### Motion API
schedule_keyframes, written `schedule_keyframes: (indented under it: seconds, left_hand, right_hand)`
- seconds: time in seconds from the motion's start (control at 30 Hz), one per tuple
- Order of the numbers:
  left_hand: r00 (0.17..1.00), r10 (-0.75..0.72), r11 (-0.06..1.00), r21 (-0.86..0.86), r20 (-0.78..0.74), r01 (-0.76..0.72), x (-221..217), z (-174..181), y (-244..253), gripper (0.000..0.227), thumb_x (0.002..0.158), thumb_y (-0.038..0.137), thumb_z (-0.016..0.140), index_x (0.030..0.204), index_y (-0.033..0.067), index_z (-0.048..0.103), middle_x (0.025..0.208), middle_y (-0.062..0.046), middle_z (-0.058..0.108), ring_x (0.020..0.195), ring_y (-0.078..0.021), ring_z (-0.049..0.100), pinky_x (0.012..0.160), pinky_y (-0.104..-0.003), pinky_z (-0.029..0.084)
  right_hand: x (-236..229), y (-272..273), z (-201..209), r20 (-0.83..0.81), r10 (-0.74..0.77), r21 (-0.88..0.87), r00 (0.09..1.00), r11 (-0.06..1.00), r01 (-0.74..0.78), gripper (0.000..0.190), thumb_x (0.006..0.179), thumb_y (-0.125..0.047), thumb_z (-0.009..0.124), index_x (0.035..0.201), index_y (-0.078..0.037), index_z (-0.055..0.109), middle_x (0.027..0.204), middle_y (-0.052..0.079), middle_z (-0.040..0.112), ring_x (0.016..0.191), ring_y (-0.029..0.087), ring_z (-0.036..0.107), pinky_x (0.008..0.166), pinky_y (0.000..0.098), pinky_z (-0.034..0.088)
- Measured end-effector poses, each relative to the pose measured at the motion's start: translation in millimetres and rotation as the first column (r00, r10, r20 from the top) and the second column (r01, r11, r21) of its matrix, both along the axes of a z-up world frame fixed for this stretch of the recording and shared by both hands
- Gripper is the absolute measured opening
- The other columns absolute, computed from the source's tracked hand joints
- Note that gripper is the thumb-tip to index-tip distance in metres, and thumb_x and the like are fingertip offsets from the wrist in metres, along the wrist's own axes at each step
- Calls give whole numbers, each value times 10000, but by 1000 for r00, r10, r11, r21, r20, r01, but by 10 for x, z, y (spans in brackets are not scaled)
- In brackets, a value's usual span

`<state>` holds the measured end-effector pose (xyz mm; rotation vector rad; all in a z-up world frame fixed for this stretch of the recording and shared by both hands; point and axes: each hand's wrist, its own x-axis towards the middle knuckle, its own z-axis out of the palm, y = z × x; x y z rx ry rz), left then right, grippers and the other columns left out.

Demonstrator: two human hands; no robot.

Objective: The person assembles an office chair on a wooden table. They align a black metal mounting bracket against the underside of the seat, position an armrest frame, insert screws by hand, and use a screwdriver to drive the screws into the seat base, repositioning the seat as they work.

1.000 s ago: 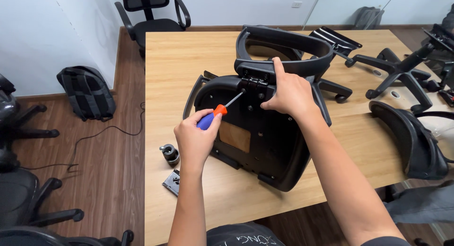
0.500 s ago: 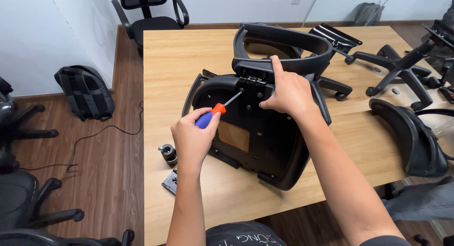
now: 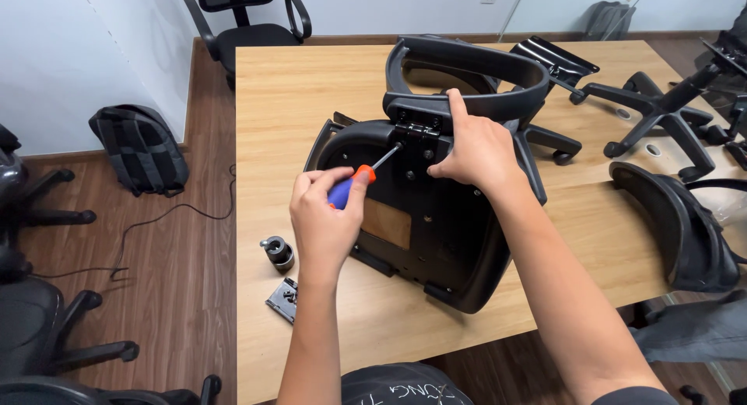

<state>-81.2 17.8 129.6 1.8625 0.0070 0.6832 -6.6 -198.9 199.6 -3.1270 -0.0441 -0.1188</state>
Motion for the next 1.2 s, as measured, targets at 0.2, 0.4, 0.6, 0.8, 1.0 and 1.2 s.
schedule_keyframes:
  seconds: [0.2, 0.4, 0.6, 0.8, 1.0, 1.2]
  left_hand:
    - [994, 108, 964, -245, 21, -99, 37, -178, -187, 319, 911, 247, 823, 1024, 2, 653, 950, -96, 695, 853, -182, 687, 760, -318, 570]
    - [973, 177, 808, -587, 150, -56, 200, -591, -440, 265, 948, 166, 841, 1089, -13, 705, 1058, -79, 667, 916, -134, 621, 827, -260, 534]
    - [963, -65, 894, -413, 263, 174, 102, -264, -167, 354, 877, 109, 843, 1187, 2, 709, 1147, -85, 658, 987, -157, 685, 871, -296, 597]
    - [918, -180, 984, 55, 355, 172, 60, -208, -55, 318, 996, 44, 683, 1279, -18, 552, 1225, -207, 683, 1120, -360, 699, 954, -449, 570]
    - [979, -18, 992, 120, -203, 44, 45, -63, -1, 329, 1066, 282, 578, 1229, -2, 545, 894, -263, 706, 849, -465, 683, 719, -530, 514]
    - [995, -66, 988, 142, 81, 54, -5, 0, 111, 181, 1010, 105, 608, 1178, 41, 622, 1060, -213, 696, 911, -413, 706, 738, -477, 552]
  right_hand:
    - [30, -24, -9, 3, -2, 2, 1000, 1000, 2, 1316, 572, -391, 957, 1601, -39, 216, 974, 208, 724, 969, 370, 700, 871, 432, 553]
    - [-25, 48, 24, 9, 0, 12, 1000, 1000, 0, 1303, 569, -377, 952, 1596, -35, 228, 963, 199, 729, 963, 366, 704, 844, 437, 561]
    - [45, -47, -16, 31, 23, 6, 999, 1000, -23, 1305, 571, -393, 963, 1584, -11, 235, 987, 222, 722, 978, 378, 700, 868, 437, 552]
    - [115, -134, -35, -5, -28, 37, 1000, 999, 28, 1331, 550, -388, 967, 1592, -29, 221, 1017, 223, 732, 1037, 386, 686, 906, 446, 543]
    - [167, -248, -124, 75, 27, 22, 997, 999, -28, 1345, 513, -391, 997, 1561, -16, 243, 1084, 257, 696, 1049, 409, 667, 901, 460, 529]
    - [33, -94, 22, -16, -34, 50, 999, 998, 35, 1306, 575, -362, 944, 1606, -21, 217, 996, 235, 740, 1014, 395, 703, 931, 445, 547]
